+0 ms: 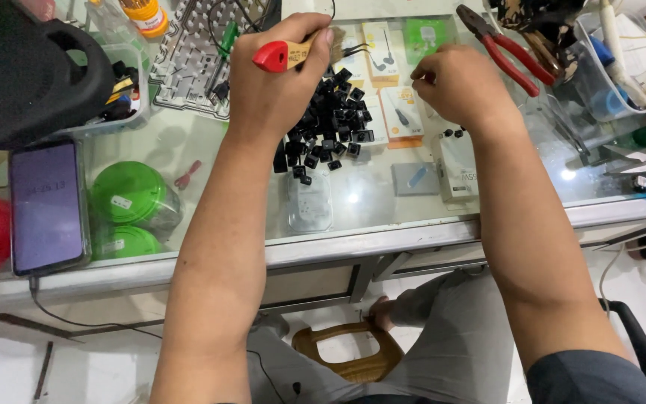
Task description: The person repeatedly picks up small black components from a pile on the table and applies glue to them using a brush. The person then places the treated components back onto the table.
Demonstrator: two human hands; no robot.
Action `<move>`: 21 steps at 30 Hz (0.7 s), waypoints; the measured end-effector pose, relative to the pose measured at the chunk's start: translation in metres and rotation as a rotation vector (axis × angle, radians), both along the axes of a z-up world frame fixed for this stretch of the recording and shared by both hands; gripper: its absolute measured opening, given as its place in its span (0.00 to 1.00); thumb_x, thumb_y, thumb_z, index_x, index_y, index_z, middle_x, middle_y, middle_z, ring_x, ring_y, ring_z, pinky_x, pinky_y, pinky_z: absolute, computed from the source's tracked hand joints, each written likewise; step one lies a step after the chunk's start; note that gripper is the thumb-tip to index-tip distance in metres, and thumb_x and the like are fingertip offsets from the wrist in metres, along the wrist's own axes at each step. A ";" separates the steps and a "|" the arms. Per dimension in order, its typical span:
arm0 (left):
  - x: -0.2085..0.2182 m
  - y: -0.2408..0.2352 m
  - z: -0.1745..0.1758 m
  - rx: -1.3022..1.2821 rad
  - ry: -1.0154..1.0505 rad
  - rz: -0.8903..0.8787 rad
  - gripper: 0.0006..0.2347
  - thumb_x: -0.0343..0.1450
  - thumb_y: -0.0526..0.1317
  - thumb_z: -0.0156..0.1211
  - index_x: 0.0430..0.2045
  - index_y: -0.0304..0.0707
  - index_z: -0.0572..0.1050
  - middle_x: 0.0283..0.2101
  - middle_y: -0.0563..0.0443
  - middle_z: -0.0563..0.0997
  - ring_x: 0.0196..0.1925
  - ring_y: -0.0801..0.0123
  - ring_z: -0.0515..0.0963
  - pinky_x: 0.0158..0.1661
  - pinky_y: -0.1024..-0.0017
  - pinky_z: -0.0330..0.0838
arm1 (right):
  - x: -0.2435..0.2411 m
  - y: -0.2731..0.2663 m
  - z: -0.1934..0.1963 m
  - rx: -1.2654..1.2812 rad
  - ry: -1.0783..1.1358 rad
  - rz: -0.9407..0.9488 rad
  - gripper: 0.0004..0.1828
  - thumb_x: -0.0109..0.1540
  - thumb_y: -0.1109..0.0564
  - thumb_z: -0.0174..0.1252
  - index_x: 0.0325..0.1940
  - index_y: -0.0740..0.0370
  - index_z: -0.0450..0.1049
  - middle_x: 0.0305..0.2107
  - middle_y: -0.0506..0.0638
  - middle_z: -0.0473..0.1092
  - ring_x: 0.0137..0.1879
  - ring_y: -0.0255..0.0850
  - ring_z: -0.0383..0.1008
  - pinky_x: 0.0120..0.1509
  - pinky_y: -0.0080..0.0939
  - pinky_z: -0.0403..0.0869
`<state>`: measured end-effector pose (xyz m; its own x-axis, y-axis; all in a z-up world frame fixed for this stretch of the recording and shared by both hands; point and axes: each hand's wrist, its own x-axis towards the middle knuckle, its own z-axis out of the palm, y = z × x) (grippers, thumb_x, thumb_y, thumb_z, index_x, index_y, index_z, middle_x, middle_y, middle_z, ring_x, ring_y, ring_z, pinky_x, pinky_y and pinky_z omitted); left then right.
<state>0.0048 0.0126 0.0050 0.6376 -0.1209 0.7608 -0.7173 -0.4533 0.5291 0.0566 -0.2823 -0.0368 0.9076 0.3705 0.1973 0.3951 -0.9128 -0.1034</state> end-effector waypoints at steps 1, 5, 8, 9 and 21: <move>0.000 0.000 0.000 0.016 -0.009 0.005 0.08 0.76 0.38 0.58 0.40 0.33 0.82 0.32 0.51 0.87 0.30 0.72 0.85 0.29 0.77 0.76 | -0.002 0.004 0.003 -0.009 0.043 -0.061 0.11 0.66 0.56 0.57 0.46 0.60 0.83 0.38 0.55 0.77 0.44 0.53 0.74 0.36 0.55 0.73; -0.001 -0.001 0.001 0.026 -0.011 -0.021 0.08 0.76 0.37 0.59 0.41 0.32 0.82 0.33 0.50 0.88 0.31 0.71 0.86 0.30 0.77 0.76 | 0.002 0.006 -0.005 -0.130 -0.021 -0.058 0.10 0.65 0.57 0.54 0.40 0.55 0.81 0.33 0.50 0.78 0.41 0.52 0.74 0.32 0.53 0.72; 0.001 -0.002 0.000 0.028 0.074 -0.061 0.10 0.75 0.40 0.58 0.42 0.32 0.82 0.37 0.47 0.88 0.37 0.66 0.88 0.35 0.73 0.79 | -0.010 0.016 0.011 0.206 0.035 0.092 0.06 0.68 0.63 0.55 0.42 0.64 0.78 0.37 0.54 0.77 0.42 0.51 0.73 0.41 0.50 0.70; 0.002 -0.002 -0.001 0.029 0.077 -0.058 0.10 0.75 0.40 0.58 0.42 0.32 0.82 0.37 0.47 0.88 0.37 0.66 0.88 0.35 0.73 0.79 | -0.009 0.016 0.012 0.207 0.038 0.095 0.06 0.68 0.63 0.55 0.42 0.64 0.78 0.37 0.54 0.77 0.42 0.51 0.73 0.41 0.50 0.70; -0.008 -0.016 0.002 -0.120 0.360 -0.386 0.11 0.75 0.41 0.61 0.49 0.39 0.78 0.38 0.51 0.85 0.30 0.70 0.85 0.34 0.80 0.81 | -0.018 0.030 0.017 1.276 0.495 0.321 0.13 0.67 0.61 0.63 0.54 0.62 0.70 0.40 0.50 0.75 0.45 0.34 0.77 0.57 0.32 0.80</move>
